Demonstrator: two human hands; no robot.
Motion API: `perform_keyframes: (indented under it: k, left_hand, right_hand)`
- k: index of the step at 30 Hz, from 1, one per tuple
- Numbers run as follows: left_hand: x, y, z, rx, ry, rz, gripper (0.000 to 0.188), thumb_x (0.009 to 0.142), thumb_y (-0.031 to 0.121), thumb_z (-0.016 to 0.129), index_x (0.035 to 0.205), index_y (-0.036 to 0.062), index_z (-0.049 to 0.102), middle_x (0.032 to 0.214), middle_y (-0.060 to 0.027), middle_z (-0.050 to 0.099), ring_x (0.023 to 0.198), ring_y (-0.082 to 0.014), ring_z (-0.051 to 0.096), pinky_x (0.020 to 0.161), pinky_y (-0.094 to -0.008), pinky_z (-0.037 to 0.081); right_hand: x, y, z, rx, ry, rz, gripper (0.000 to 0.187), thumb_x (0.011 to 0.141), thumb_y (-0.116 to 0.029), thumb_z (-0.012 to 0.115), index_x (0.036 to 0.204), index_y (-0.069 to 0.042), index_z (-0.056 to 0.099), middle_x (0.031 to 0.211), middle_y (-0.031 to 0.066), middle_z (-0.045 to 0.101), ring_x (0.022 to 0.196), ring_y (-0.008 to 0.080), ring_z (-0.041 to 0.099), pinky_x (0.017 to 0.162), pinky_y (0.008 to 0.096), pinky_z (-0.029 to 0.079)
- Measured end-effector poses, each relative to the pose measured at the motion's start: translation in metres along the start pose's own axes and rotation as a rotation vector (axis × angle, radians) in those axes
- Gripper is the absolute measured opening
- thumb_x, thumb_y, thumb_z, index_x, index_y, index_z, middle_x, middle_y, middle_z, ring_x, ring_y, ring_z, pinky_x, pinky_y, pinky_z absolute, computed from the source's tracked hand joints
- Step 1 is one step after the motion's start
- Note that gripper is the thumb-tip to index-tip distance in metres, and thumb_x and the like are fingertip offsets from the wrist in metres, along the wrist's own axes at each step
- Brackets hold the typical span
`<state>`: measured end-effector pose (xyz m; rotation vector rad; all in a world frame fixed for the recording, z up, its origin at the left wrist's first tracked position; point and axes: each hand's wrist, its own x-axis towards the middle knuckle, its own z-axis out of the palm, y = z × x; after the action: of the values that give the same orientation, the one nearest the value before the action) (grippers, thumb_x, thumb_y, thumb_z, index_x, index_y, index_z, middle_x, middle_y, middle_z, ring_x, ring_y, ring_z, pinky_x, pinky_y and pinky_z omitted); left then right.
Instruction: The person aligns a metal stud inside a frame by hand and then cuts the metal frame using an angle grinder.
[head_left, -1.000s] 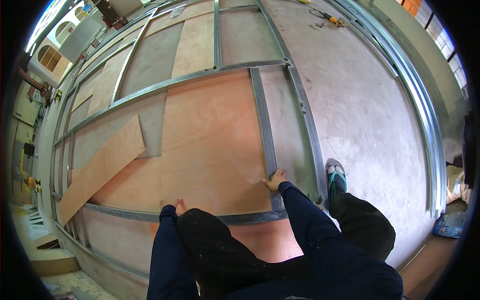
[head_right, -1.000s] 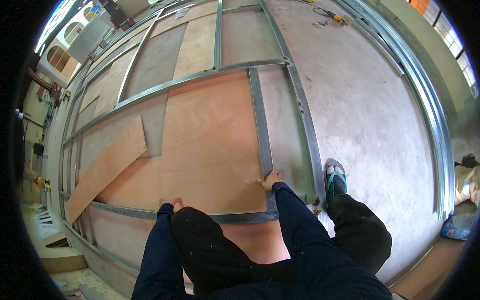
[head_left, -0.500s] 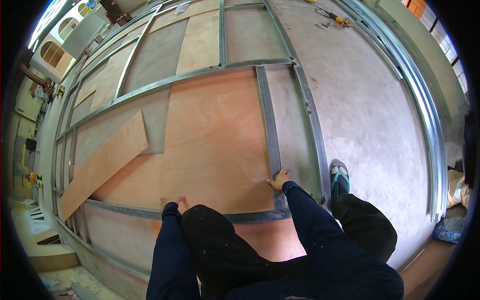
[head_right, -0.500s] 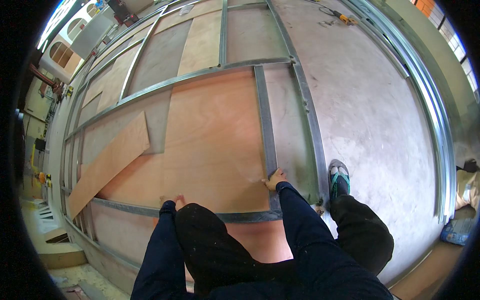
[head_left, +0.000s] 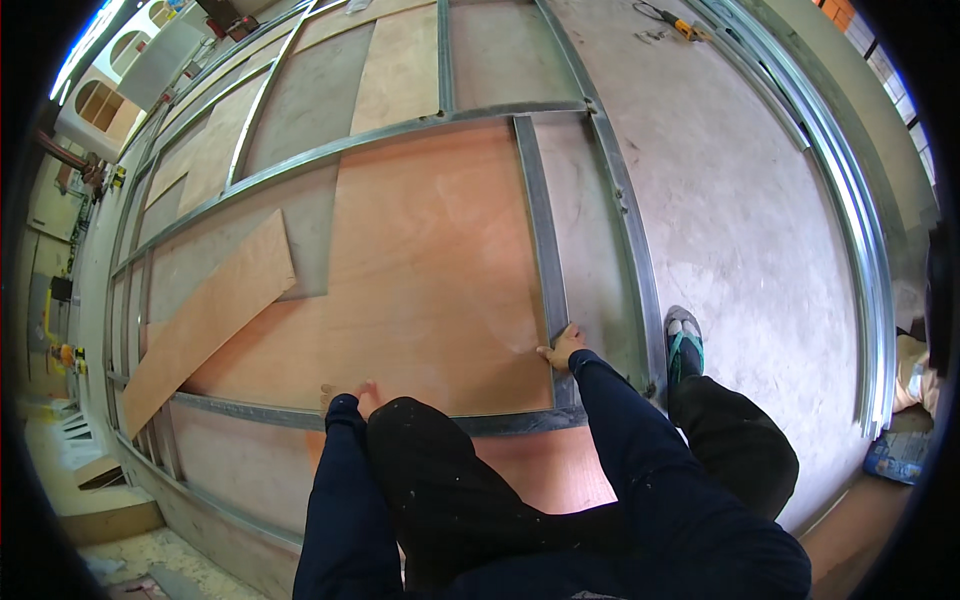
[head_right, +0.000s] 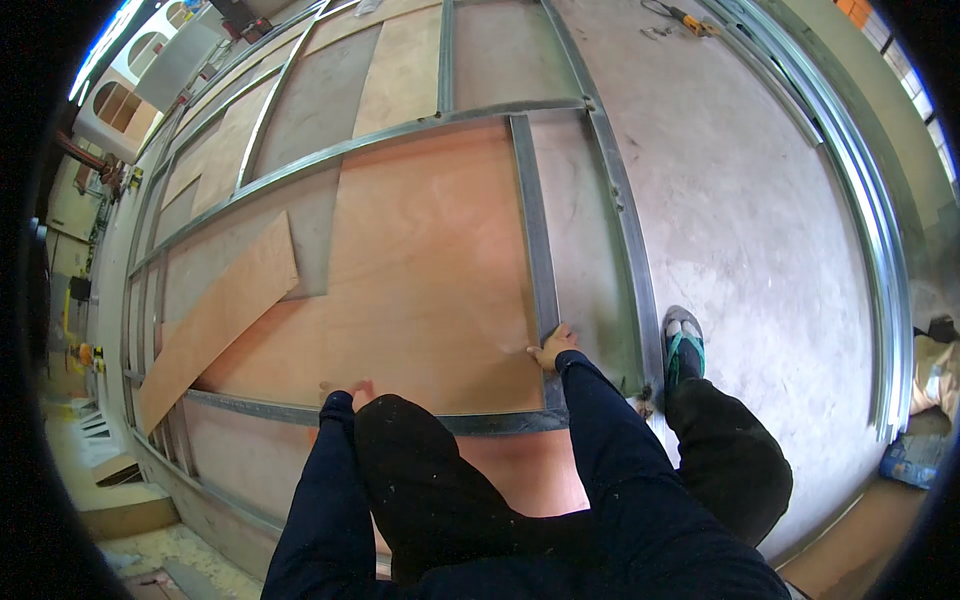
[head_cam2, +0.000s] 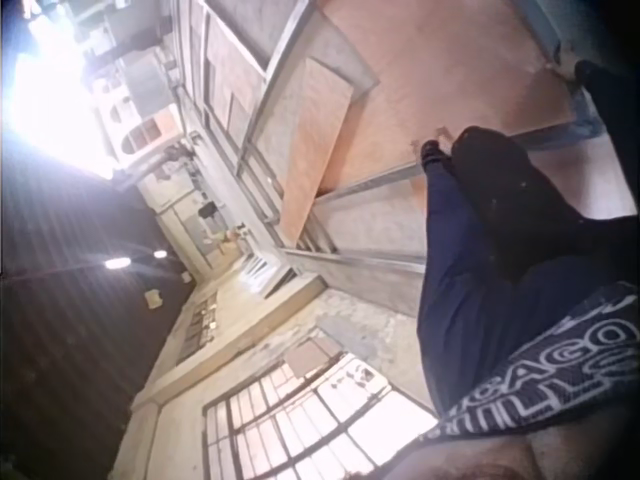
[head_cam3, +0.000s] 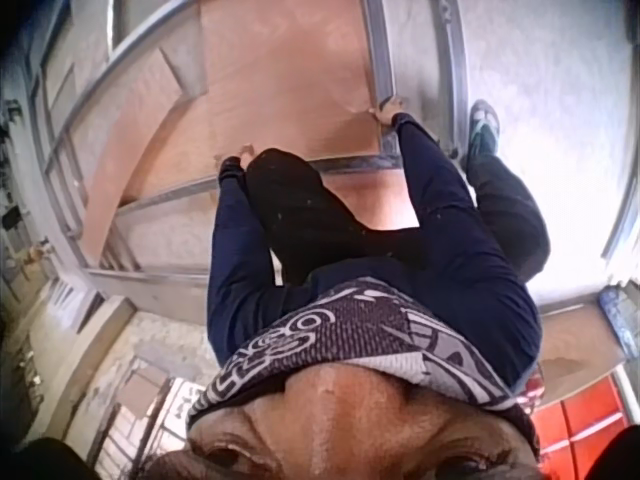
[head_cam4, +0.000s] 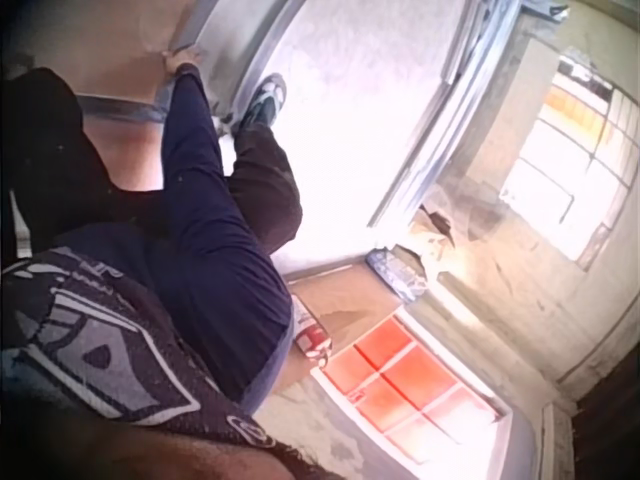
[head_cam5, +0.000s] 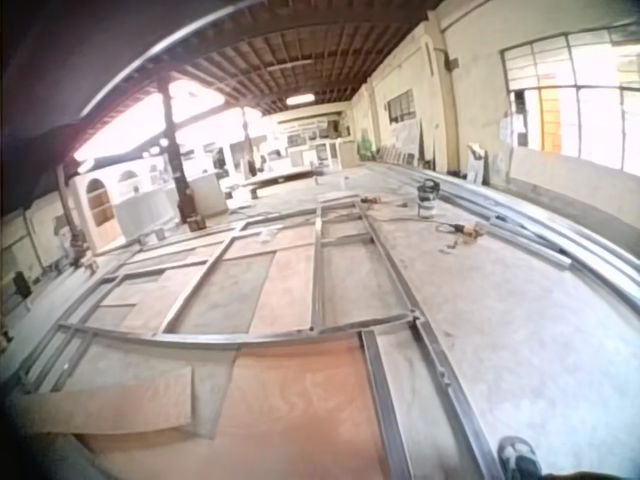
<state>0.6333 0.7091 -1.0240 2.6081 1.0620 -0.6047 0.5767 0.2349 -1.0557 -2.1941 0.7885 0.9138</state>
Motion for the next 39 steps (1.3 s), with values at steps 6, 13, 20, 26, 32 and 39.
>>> perform_keyframes:
  k: [6, 13, 20, 26, 32, 39]
  left_hand:
    - [0.001, 0.008, 0.018, 0.033, 0.073, -0.018, 0.102, 0.055, 0.050, 0.081, 0.129, -0.0025, 0.036, 0.134, -0.0261, 0.038, 0.125, -0.0366, 0.039, 0.100, -0.0407, 0.037]
    - [0.017, -0.017, 0.012, 0.022, 0.115, 0.029, 0.101, 0.055, 0.049, 0.081, 0.128, -0.0048, 0.036, 0.133, -0.0279, 0.039, 0.124, -0.0380, 0.039, 0.101, -0.0403, 0.037]
    - [0.005, -0.004, 0.019, 0.032, 0.168, 0.068, 0.106, 0.055, 0.049, 0.081, 0.130, -0.0072, 0.033, 0.134, -0.0281, 0.038, 0.126, -0.0379, 0.037, 0.103, -0.0393, 0.035]
    - [-0.005, 0.007, -0.002, 0.017, -0.147, -0.009, 0.122, 0.053, 0.048, 0.083, 0.140, -0.0035, 0.015, 0.145, -0.0232, 0.023, 0.135, -0.0334, 0.023, 0.108, -0.0418, 0.026]
    - [-0.006, -0.007, 0.010, 0.176, -0.100, 0.013, 0.125, 0.051, 0.050, 0.083, 0.142, 0.0013, 0.011, 0.147, -0.0178, 0.018, 0.137, -0.0304, 0.020, 0.108, -0.0489, 0.021]
    - [-0.005, -0.008, 0.015, 0.273, -0.107, 0.029, 0.130, 0.050, 0.052, 0.083, 0.144, 0.0069, 0.005, 0.151, -0.0114, 0.012, 0.138, -0.0269, 0.016, 0.107, -0.0573, 0.016]
  right_hand:
    - [0.009, 0.013, -0.001, -0.042, 0.009, -0.028, 0.109, 0.074, -0.051, 0.067, 0.134, 0.009, 0.000, 0.135, 0.0360, 0.022, 0.127, 0.0444, 0.030, 0.104, 0.0436, 0.031]
    - [-0.005, -0.008, 0.000, -0.013, -0.054, -0.032, 0.113, 0.076, -0.052, 0.066, 0.135, 0.012, -0.005, 0.137, 0.0387, 0.017, 0.128, 0.0456, 0.028, 0.106, 0.0422, 0.028]
    - [0.007, 0.003, 0.005, -0.051, 0.029, -0.009, 0.104, 0.075, -0.049, 0.068, 0.135, 0.006, 0.003, 0.134, 0.0353, 0.026, 0.124, 0.0437, 0.036, 0.102, 0.0437, 0.035]
    - [0.009, 0.011, 0.005, -0.052, 0.039, -0.001, 0.109, 0.074, -0.049, 0.068, 0.137, 0.007, -0.001, 0.137, 0.0359, 0.022, 0.125, 0.0437, 0.035, 0.103, 0.0439, 0.034]
    - [0.008, 0.009, 0.004, -0.064, 0.047, 0.003, 0.107, 0.074, -0.049, 0.068, 0.137, 0.007, 0.001, 0.134, 0.0350, 0.026, 0.122, 0.0433, 0.038, 0.101, 0.0449, 0.035]
    - [0.014, 0.016, 0.001, -0.020, 0.008, -0.003, 0.112, 0.073, -0.049, 0.069, 0.137, 0.008, -0.003, 0.136, 0.0351, 0.024, 0.125, 0.0434, 0.035, 0.102, 0.0445, 0.034]
